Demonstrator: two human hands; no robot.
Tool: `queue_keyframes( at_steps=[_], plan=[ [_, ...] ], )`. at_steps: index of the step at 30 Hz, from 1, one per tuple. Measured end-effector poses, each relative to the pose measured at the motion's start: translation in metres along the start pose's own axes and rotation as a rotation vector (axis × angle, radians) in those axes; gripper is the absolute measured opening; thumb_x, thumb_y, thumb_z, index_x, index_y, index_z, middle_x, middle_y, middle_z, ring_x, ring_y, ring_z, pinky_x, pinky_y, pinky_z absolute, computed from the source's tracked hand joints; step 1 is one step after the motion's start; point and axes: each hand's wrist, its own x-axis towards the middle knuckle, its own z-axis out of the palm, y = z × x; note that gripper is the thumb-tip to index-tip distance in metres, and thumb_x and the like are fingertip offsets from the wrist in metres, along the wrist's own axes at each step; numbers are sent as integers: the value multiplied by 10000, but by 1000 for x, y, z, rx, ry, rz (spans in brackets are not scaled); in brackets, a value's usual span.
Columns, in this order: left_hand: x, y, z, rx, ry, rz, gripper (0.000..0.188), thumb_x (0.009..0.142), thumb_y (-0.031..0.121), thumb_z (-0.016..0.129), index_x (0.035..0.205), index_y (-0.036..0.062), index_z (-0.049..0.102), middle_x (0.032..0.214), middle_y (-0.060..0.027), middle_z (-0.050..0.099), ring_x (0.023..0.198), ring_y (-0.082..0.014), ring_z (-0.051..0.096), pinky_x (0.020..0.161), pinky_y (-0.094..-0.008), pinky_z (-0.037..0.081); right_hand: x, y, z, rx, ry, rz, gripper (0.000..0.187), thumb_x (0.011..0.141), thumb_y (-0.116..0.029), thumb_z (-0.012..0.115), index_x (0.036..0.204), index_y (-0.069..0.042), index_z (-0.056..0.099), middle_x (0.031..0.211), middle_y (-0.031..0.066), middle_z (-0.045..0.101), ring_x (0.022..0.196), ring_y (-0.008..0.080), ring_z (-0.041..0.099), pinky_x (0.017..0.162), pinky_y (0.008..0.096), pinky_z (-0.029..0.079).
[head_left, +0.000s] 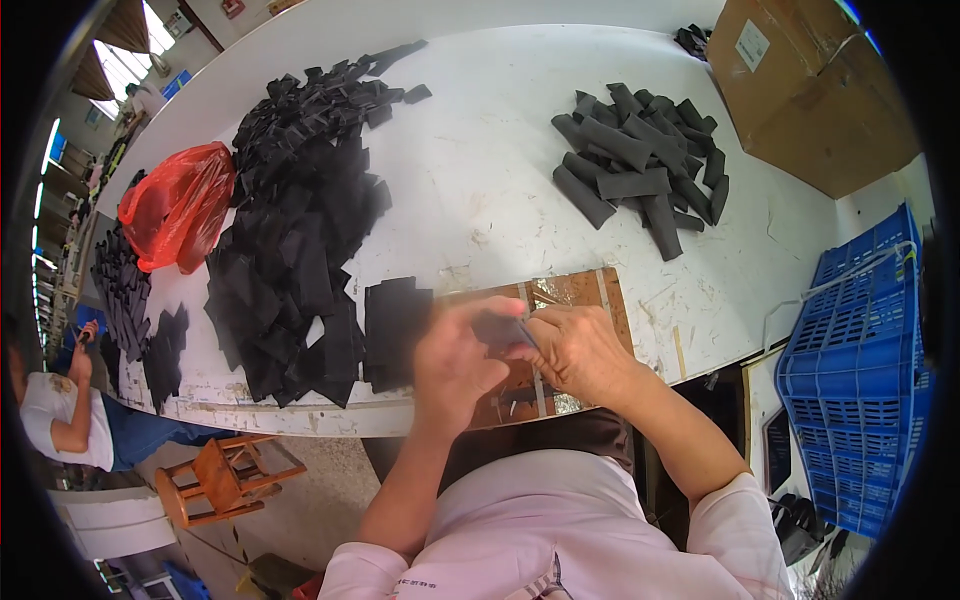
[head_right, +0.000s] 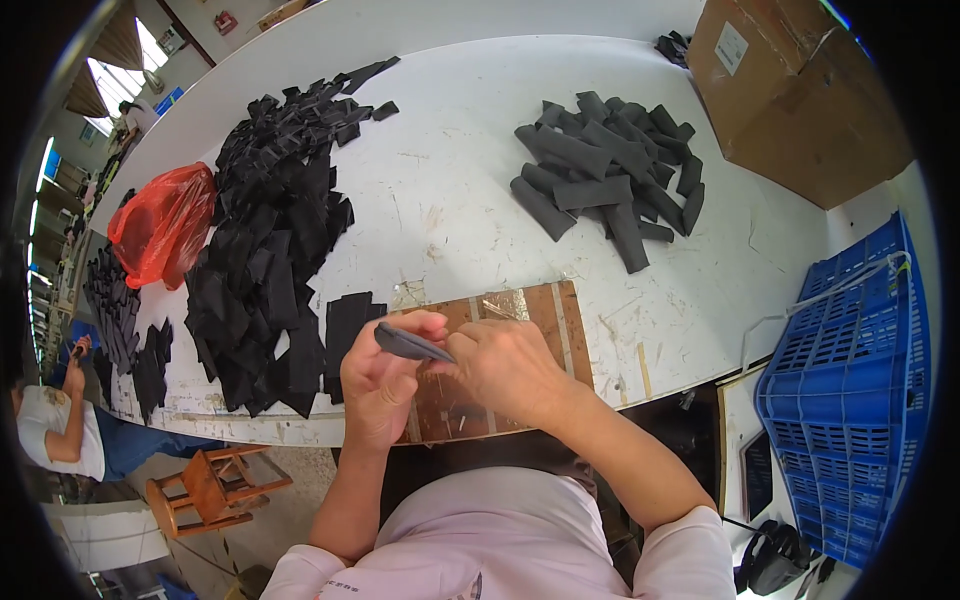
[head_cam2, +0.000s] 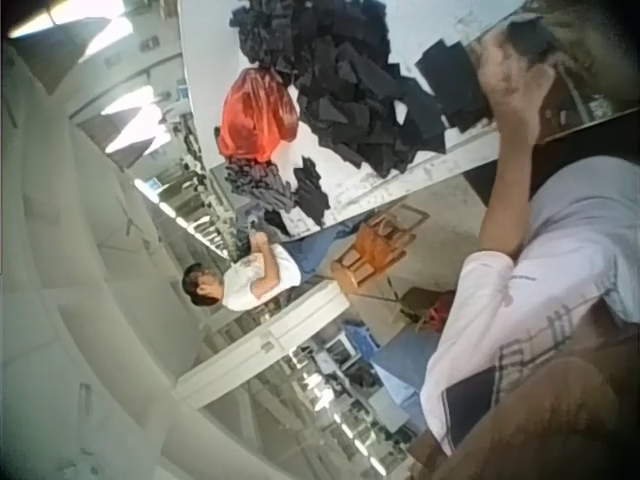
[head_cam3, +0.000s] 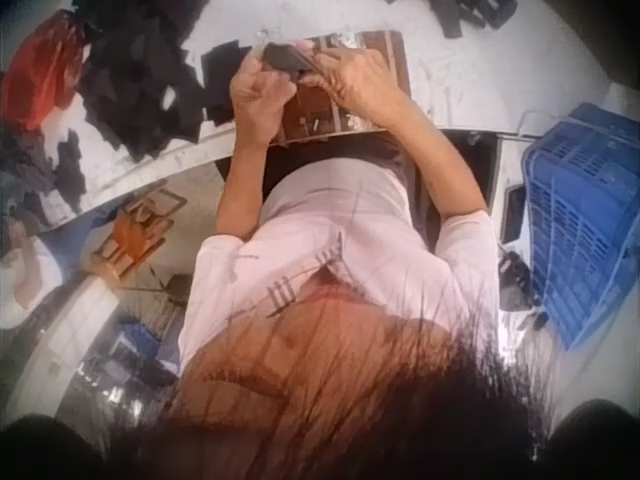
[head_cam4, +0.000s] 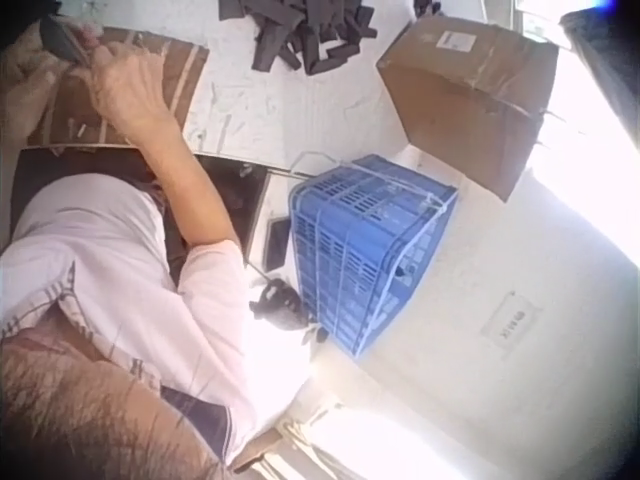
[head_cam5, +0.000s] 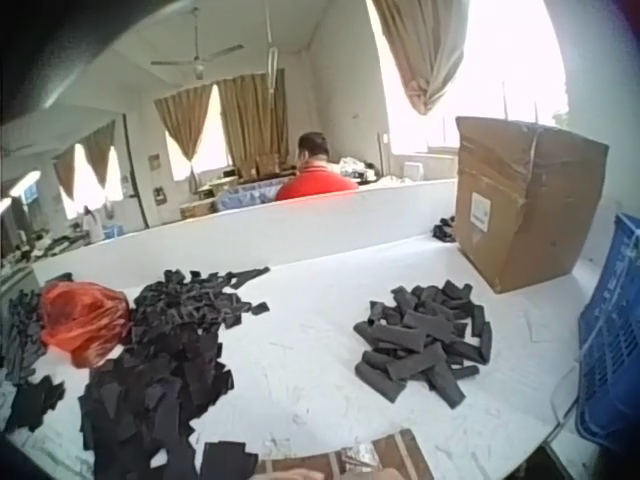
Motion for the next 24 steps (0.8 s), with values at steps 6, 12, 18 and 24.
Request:
queue_keyframes(
  at_steps=[6,12,18,24],
  plan=[
    [11,10,18,365,-199,14,142,719,-49,627,841,-20,561,822,-58,578,748,-92,529,665,-237,443,-12,12,23,349,174,-58,151,764,-149,572,717,-12,525,642,127,539,577,279,549,495,358,448],
    [9,9,18,714,-159,214,108,718,-56,617,792,9,571,806,-74,587,753,-117,532,694,-246,428,-13,14,25,425,88,12,110,754,-100,538,813,-8,545,689,162,554,610,344,544,519,386,450],
    [12,12,14,221,-206,335,165,785,-55,555,945,-28,582,866,-95,581,724,-105,523,613,-207,417,-5,9,7,352,45,26,91,715,-78,550,776,-13,538,659,138,541,594,322,537,504,385,433],
    [9,17,11,450,-191,346,147,779,-42,568,926,-36,582,844,-103,583,703,-111,523,597,-201,416,-10,12,22,426,15,56,77,729,-83,546,766,-15,540,661,124,535,601,310,536,509,385,429]
  ],
)
